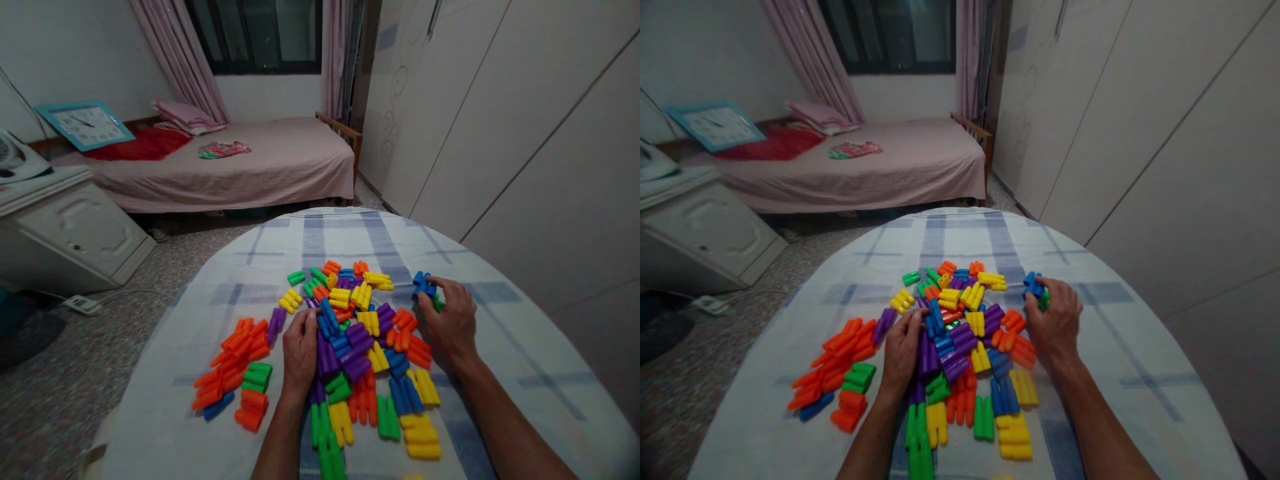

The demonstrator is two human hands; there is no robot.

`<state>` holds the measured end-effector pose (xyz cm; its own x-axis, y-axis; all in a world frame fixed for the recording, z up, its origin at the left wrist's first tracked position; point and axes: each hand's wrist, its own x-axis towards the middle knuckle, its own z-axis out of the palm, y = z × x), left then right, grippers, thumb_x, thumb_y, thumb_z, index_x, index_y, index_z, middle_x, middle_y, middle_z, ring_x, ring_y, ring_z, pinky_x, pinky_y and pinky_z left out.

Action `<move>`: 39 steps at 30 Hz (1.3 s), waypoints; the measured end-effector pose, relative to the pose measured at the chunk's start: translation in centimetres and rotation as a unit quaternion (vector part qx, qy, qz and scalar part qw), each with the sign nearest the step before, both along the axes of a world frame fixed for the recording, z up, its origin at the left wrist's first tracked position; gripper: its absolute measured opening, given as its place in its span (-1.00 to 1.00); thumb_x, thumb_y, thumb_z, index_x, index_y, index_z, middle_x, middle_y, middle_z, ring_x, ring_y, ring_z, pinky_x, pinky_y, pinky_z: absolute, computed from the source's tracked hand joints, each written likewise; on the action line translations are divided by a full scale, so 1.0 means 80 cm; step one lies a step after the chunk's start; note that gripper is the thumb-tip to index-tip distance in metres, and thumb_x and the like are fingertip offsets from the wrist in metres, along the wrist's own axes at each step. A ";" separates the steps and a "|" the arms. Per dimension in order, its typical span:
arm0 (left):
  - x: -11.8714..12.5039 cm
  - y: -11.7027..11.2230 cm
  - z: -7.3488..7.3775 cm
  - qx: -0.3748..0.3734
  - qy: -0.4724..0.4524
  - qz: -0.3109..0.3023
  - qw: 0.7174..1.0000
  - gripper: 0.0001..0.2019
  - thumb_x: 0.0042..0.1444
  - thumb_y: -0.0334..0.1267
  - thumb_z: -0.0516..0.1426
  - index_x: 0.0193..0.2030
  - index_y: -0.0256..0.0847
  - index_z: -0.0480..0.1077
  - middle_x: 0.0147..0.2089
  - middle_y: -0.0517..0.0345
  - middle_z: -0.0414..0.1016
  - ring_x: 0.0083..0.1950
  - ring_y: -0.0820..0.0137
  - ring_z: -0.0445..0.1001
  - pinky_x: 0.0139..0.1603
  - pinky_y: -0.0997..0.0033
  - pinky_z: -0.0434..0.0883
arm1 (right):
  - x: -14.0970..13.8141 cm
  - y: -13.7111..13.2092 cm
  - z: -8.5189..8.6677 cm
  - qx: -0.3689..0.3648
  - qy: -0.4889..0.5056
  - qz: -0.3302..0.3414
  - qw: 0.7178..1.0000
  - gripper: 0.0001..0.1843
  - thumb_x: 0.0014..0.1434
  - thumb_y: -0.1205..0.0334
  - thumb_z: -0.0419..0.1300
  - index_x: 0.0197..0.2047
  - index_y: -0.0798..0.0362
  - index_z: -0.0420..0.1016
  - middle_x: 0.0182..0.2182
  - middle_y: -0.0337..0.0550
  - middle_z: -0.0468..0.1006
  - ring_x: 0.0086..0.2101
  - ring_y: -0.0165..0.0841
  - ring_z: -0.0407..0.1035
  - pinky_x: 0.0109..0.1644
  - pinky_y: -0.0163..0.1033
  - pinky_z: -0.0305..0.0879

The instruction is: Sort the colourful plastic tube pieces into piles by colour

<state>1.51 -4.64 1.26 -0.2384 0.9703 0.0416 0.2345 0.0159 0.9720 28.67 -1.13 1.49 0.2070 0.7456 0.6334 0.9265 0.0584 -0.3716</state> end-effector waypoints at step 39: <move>0.011 -0.019 -0.008 0.053 0.181 0.043 0.981 -0.74 0.15 -0.21 -0.05 -0.39 -0.22 0.40 -0.41 0.16 0.43 -0.29 0.39 0.40 -0.19 0.42 0.32 | -0.037 -0.035 -0.031 0.050 0.440 -0.042 0.896 -0.54 0.07 0.03 -0.09 -0.07 0.08 0.38 -0.13 -0.02 0.46 -0.11 -0.25 0.35 0.00 -0.17 0.23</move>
<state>2.43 -6.19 0.61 -0.2701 0.9329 0.2382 0.5665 -0.0461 0.8228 25.73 -3.96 -1.00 0.7114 0.6524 0.2614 0.2808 0.0770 -0.9567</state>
